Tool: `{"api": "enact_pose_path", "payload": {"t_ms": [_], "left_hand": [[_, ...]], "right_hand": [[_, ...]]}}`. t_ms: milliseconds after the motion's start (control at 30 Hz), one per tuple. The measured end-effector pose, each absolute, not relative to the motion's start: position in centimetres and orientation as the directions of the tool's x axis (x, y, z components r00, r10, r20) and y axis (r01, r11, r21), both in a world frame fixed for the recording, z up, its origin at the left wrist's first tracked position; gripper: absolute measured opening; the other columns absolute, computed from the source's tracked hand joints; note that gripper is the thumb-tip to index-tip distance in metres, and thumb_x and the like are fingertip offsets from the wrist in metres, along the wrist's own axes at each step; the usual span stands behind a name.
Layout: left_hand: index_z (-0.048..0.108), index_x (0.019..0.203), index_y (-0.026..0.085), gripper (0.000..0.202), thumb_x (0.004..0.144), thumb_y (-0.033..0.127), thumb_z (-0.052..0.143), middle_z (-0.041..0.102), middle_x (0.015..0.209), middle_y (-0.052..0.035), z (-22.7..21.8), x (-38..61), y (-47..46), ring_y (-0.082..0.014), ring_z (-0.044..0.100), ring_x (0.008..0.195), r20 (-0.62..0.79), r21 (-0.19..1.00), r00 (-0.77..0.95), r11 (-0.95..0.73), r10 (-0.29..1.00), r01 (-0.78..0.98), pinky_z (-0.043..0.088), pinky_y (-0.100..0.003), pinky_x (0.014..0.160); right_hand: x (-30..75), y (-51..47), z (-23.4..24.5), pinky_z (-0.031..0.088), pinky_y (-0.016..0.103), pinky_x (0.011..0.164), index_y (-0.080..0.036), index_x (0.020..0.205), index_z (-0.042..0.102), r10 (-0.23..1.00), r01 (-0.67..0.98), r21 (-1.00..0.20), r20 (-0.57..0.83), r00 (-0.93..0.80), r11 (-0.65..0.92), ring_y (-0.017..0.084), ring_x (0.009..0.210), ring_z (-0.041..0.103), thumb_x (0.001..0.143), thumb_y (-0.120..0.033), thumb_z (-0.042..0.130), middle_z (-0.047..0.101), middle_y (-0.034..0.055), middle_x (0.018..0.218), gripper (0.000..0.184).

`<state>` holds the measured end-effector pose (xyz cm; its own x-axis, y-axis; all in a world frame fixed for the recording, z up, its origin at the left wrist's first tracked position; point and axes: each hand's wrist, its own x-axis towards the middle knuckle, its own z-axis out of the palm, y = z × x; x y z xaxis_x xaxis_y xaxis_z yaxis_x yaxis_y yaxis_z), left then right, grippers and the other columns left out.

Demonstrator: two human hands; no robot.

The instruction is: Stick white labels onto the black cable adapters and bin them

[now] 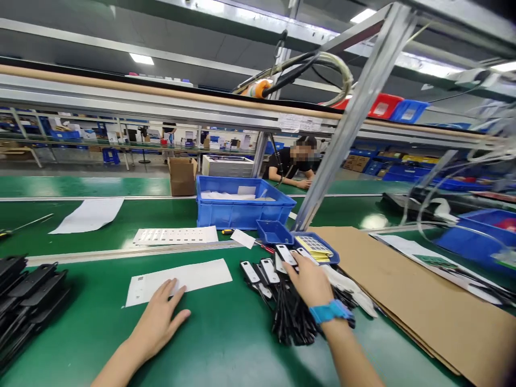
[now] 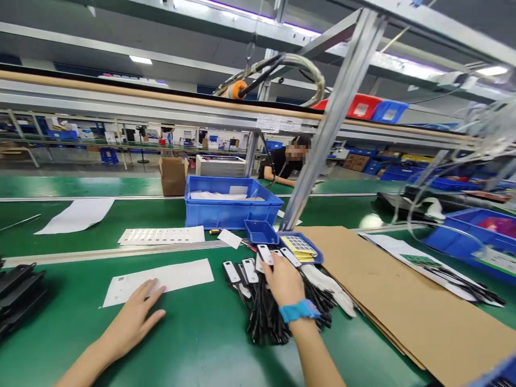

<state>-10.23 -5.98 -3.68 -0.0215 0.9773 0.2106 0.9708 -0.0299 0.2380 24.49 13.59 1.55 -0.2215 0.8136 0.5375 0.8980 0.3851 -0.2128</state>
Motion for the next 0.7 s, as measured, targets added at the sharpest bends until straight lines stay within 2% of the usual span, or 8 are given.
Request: {"api": "enact_pose_path", "payload": {"t_ms": [67,100,200,267,367,467,567,700], "left_hand": [[0.036,0.142,0.028,0.057,0.092,0.056,0.038,0.027,0.152,-0.0116,-3.6,-9.3,-6.4,-0.0332,0.024,0.139,0.13,0.272,0.012,-0.048,0.991,0.961,0.029,-0.055,0.112],[0.032,0.144,0.028,0.061,0.092,0.058,0.038,0.022,0.154,-0.0126,-3.6,-9.0,-6.6,-0.0339,0.019,0.141,0.097,0.29,0.028,-0.055,0.995,0.955,0.026,-0.056,0.113],[0.024,0.147,0.024,0.072,0.089,0.064,0.038,0.013,0.155,-0.0147,-3.8,-8.5,-6.9,-0.0352,0.01,0.142,0.046,0.326,0.045,-0.057,0.998,0.943,0.019,-0.057,0.114],[0.024,0.147,0.022,0.076,0.087,0.066,0.038,0.012,0.155,-0.0163,-3.9,-8.4,-7.0,-0.0367,0.008,0.142,0.037,0.336,0.044,-0.054,0.998,0.94,0.017,-0.058,0.114],[0.025,0.147,0.021,0.077,0.086,0.066,0.041,0.015,0.155,-0.0165,-3.7,-8.3,-7.1,-0.0384,0.01,0.142,0.071,0.339,0.054,-0.075,0.996,0.938,0.018,-0.061,0.113],[0.026,0.146,0.024,0.075,0.086,0.065,0.044,0.02,0.155,-0.0128,-3.5,-8.3,-7.1,-0.0372,0.013,0.142,0.125,0.349,0.073,-0.113,0.989,0.93,0.018,-0.061,0.114],[0.029,0.145,0.023,0.075,0.086,0.067,0.041,0.026,0.153,-0.0129,-3.6,-8.4,-7.2,-0.0357,0.016,0.141,0.128,0.392,0.084,-0.128,0.988,0.911,0.016,-0.059,0.115],[0.023,0.147,0.021,0.08,0.086,0.069,0.037,0.022,0.154,-0.0148,-4.0,-8.6,-7.2,-0.0358,0.017,0.141,0.115,0.426,0.089,-0.13,0.989,0.895,0.017,-0.058,0.115]], "right_hand": [[23.5,14.7,1.4,0.05,0.046,0.078,-0.008,0.104,0.065,0.807,0.904,-0.136,0.518,-0.284,0.405,0.034,0.089,0.063,0.087,-0.025,0.05,0.067,0.022,0.099,0.029],[22.1,14.7,1.5,0.05,0.046,0.081,-0.008,0.105,0.065,0.775,0.874,-0.141,0.542,-0.325,0.465,0.034,0.091,0.062,0.087,-0.025,0.049,0.066,0.0214,0.101,0.029],[15.4,12.9,2.2,0.049,0.043,0.087,-0.012,0.105,0.065,0.636,0.62,-0.273,0.591,-0.496,0.736,0.029,0.097,0.062,0.09,-0.026,0.047,0.066,0.0155,0.104,0.028],[9.6,10.7,2.2,0.05,0.04,0.087,-0.016,0.099,0.068,0.55,0.384,-0.397,0.539,-0.637,0.834,0.025,0.094,0.063,0.089,-0.021,0.049,0.068,0.0108,0.099,0.022],[1.4,7.4,1.3,0.052,0.032,0.076,-0.016,0.084,0.07,0.458,0.193,-0.525,0.439,-0.773,0.829,0.02,0.08,0.065,0.08,-0.012,0.059,0.068,0.0047,0.083,0.013],[-3.9,5.1,-0.2,0.05,0.026,0.066,-0.015,0.081,0.07,0.445,0.162,-0.555,0.423,-0.789,0.816,0.017,0.072,0.065,0.075,-0.008,0.06,0.064,0.0005,0.075,0.014],[-6.1,4.0,-1.2,0.049,0.026,0.065,-0.015,0.078,0.069,0.473,0.155,-0.599,0.419,-0.775,0.786,0.017,0.069,0.063,0.075,-0.006,0.057,0.062,0.0,0.073,0.015],[-6.6,3.7,-1.4,0.047,0.027,0.063,-0.017,0.068,0.065,0.503,0.116,-0.68,0.405,-0.764,0.724,0.017,0.066,0.06,0.075,-0.007,0.056,0.059,-0.0002,0.069,0.015]]}}
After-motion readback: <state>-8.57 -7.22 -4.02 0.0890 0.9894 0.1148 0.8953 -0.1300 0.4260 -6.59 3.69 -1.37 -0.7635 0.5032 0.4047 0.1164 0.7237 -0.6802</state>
